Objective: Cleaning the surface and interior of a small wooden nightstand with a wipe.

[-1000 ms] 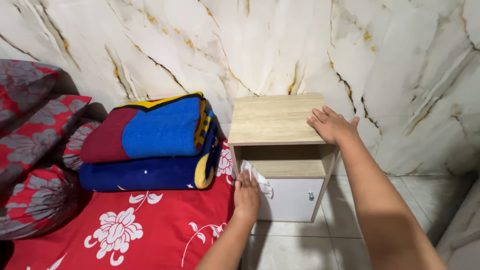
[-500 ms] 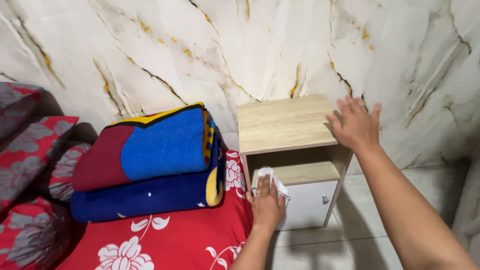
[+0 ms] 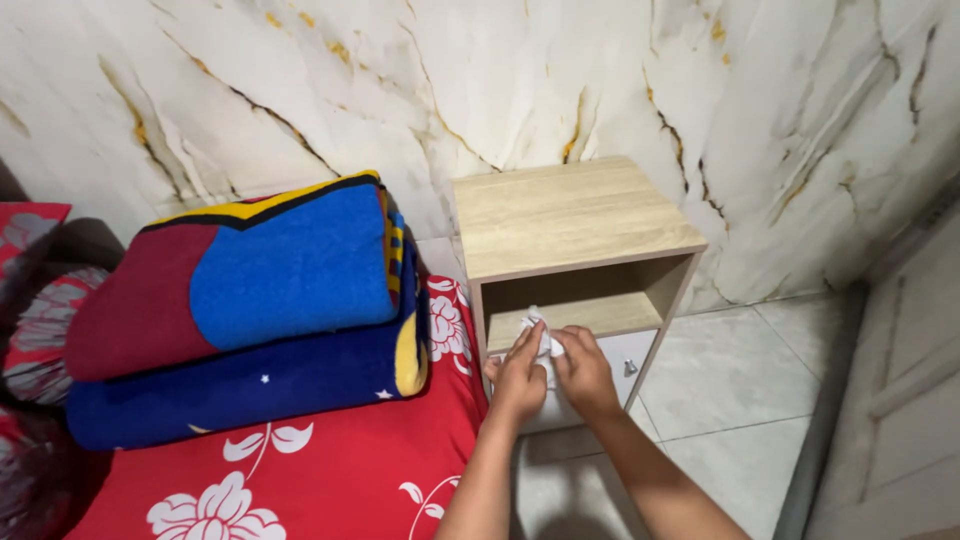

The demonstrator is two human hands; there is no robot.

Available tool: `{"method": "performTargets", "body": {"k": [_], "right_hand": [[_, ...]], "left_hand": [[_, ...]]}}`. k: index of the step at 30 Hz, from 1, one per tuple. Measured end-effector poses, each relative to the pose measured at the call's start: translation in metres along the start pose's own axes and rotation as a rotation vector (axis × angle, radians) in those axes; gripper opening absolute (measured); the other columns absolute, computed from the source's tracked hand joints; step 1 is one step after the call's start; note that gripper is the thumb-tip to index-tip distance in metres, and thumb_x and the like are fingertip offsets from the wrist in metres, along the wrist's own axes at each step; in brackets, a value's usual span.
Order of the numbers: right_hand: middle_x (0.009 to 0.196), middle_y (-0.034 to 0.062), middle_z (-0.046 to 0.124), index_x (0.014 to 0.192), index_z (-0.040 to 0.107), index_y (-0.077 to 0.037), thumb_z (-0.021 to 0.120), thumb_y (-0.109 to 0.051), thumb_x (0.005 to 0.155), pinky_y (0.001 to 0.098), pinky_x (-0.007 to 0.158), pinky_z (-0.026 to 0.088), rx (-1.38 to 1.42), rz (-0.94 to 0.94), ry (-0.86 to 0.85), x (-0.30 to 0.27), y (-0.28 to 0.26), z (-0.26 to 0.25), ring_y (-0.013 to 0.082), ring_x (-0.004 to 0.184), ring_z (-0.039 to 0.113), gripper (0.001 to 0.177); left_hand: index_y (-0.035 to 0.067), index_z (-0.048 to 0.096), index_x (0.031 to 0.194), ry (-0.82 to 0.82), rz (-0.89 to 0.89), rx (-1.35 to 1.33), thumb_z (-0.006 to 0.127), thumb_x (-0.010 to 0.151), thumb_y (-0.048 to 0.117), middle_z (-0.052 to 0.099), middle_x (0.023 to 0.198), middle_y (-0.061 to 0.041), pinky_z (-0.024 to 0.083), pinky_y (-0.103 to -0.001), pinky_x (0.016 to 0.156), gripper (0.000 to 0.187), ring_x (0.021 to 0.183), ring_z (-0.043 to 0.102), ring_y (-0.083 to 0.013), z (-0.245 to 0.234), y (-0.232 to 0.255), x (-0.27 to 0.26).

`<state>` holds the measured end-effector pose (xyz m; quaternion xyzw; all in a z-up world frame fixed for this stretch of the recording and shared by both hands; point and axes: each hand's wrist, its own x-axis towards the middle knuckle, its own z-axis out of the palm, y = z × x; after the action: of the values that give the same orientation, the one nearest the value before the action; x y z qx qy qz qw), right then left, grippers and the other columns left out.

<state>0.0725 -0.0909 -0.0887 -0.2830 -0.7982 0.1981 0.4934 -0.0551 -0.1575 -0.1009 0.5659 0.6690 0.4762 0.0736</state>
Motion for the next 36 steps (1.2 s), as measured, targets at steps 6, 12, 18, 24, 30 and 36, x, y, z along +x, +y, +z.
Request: {"method": "performTargets", "body": {"k": [6,12,18,24,30,36], "right_hand": [[0.113,0.0108,0.069,0.118,0.071,-0.005,0.055,0.013,0.084,0.0308,0.083,0.055,0.136,0.256,0.409,0.026,0.052,-0.062,0.0199,0.097,0.067,0.041],[0.11,0.0044,0.072,0.117,0.069,-0.002,0.05,0.001,0.1,0.026,0.089,0.054,0.446,0.45,0.916,0.064,0.134,-0.125,0.0124,0.1,0.067,0.026],[0.098,0.0076,0.073,0.113,0.065,-0.001,0.07,-0.019,0.098,0.0294,0.079,0.054,0.31,0.487,0.246,0.086,0.064,-0.11,0.0123,0.087,0.067,0.024],[0.095,0.01,0.075,0.114,0.066,-0.001,0.071,-0.016,0.096,0.0305,0.076,0.054,0.075,0.389,0.341,0.04,0.075,-0.092,0.0105,0.084,0.067,0.024],[0.094,0.0062,0.067,0.117,0.068,0.001,0.072,-0.007,0.099,0.0317,0.07,0.047,0.484,0.43,0.391,0.075,0.095,-0.104,0.0133,0.081,0.056,0.02],[0.097,0.008,0.076,0.113,0.069,-0.001,0.068,-0.006,0.094,0.0331,0.079,0.054,0.246,0.42,0.283,0.094,0.114,-0.094,0.0155,0.087,0.069,0.02]], "left_hand": [[0.014,0.062,0.141,0.039,0.127,-0.051,0.057,0.084,0.008,0.065,0.136,-0.012,0.031,-0.045,0.111,0.057,0.131,0.058,-0.0212,-0.007,0.016,-0.009],[0.004,0.056,0.138,0.664,0.033,0.011,0.062,0.092,0.009,0.059,0.13,-0.019,0.043,-0.045,0.11,0.047,0.124,0.056,-0.0335,-0.03,0.042,-0.009],[-0.004,0.033,0.154,0.586,0.027,-0.134,0.065,0.092,0.011,0.041,0.155,-0.029,0.033,-0.047,0.117,0.072,0.143,0.041,-0.0439,-0.029,0.027,0.002],[0.012,0.028,0.162,0.465,-0.108,-0.361,0.059,0.095,0.013,0.048,0.156,-0.023,0.039,-0.037,0.114,0.073,0.143,0.051,-0.0327,-0.04,0.031,0.003],[0.017,0.027,0.163,0.429,-0.151,-0.356,0.061,0.096,0.015,0.052,0.154,-0.02,0.041,-0.035,0.113,0.075,0.139,0.054,-0.0301,-0.039,0.026,0.003],[0.016,0.024,0.163,0.409,-0.097,-0.408,0.062,0.095,0.013,0.051,0.155,-0.018,0.039,-0.033,0.111,0.078,0.139,0.053,-0.027,-0.031,0.004,0.003]]}}
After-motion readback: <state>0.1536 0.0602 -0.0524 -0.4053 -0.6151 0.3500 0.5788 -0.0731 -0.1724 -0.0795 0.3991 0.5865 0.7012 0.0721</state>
